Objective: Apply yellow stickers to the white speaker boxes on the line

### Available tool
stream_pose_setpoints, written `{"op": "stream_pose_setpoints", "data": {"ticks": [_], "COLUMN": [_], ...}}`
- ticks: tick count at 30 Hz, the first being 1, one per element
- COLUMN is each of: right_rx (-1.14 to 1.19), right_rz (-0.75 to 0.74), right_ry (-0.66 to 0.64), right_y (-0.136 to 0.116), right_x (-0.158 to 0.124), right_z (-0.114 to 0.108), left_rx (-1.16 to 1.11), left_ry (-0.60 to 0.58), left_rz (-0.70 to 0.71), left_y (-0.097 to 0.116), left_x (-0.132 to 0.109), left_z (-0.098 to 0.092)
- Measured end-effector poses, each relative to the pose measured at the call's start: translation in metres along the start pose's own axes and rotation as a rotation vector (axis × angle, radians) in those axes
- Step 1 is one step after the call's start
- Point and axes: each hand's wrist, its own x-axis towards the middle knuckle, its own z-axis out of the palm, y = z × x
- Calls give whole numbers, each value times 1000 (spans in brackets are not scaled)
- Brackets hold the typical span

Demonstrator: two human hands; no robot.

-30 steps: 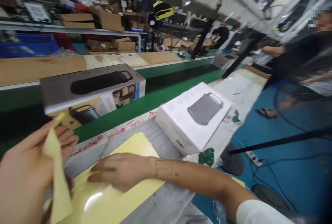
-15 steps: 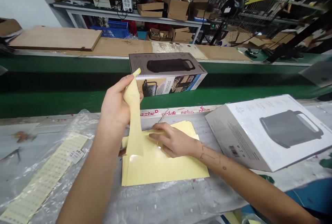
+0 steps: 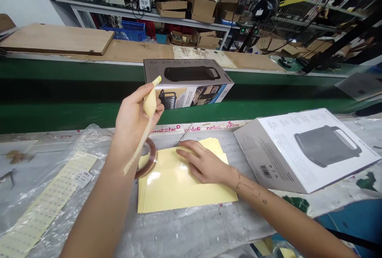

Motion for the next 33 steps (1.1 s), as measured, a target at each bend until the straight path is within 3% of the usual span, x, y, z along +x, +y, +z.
{"op": "stream_pose_setpoints", "data": {"ticks": [4, 14, 20, 26, 33], "right_rx": [-58, -6, -108, -158, -50], "right_rz": [-78, -74, -126, -184, -144], "right_ry": [-66, 35, -67, 40, 12], "right_y": [4, 5, 4, 6, 5], "right_x": [6, -4, 3, -2, -1], "right_z": [-3, -3, -3, -1, -3], "left_rx": [-20, 11, 34, 35, 20], "left_ry": [28, 33, 46, 72, -9], "left_rz": [-38, -10, -31, -13, -31], "left_y": [-6, -16, -20, -19, -22], "left_x": [3, 7, 6, 5, 5], "left_z": [-1, -2, -1, 1, -2]}}
